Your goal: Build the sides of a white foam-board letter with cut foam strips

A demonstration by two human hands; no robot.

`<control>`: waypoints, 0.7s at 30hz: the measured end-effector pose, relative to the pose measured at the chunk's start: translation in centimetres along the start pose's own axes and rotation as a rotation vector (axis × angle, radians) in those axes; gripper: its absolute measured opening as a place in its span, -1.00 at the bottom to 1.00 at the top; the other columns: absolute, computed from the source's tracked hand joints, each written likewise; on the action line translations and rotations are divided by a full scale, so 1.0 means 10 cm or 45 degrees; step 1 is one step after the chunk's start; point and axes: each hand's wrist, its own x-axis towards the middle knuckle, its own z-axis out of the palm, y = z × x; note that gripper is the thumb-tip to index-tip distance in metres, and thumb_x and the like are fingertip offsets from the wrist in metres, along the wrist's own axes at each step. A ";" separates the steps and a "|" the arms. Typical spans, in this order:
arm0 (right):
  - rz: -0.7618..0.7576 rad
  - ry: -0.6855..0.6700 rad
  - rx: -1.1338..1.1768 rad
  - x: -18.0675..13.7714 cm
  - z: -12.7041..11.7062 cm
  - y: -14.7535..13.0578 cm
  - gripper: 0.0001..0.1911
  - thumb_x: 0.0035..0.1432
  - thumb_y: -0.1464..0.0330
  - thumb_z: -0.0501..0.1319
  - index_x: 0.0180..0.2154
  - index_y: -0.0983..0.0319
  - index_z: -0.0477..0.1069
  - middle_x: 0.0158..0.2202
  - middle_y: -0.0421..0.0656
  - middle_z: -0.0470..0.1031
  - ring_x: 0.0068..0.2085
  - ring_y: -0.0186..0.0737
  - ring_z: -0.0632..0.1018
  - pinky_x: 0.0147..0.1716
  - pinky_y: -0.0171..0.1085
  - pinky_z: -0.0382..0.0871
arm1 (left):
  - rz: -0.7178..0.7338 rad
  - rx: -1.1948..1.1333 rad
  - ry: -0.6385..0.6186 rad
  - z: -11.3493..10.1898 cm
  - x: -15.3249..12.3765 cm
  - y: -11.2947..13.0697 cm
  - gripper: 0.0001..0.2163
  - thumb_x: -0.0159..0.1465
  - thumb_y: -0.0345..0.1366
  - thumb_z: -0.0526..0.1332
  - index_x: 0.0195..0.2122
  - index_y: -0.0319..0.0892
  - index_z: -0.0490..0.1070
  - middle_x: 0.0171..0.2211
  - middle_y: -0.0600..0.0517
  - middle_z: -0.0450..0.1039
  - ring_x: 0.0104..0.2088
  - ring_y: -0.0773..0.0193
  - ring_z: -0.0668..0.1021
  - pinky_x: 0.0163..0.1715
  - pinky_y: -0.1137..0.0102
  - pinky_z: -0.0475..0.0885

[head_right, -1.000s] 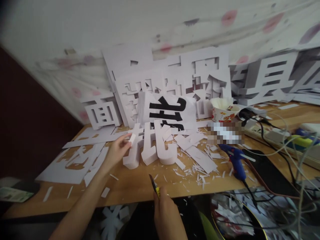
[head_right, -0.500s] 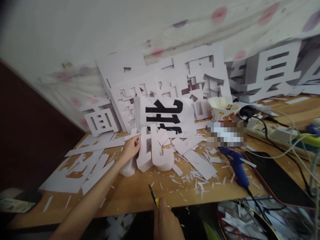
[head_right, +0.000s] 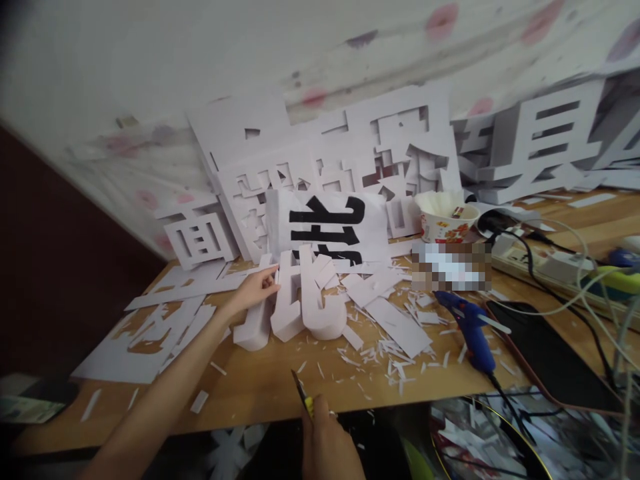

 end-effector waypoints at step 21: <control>0.051 0.180 -0.232 0.01 0.07 0.14 -0.74 0.37 0.35 -0.09 -0.19 0.17 0.36 -0.36 -0.05 0.61 -0.35 -0.09 0.65 -0.44 -0.33 0.35 | 0.180 -0.169 0.022 -0.10 0.06 -0.36 -0.48 0.12 -0.23 0.36 0.14 -0.10 0.40 -0.04 -0.07 0.39 -0.15 0.18 0.48 0.01 0.19 0.39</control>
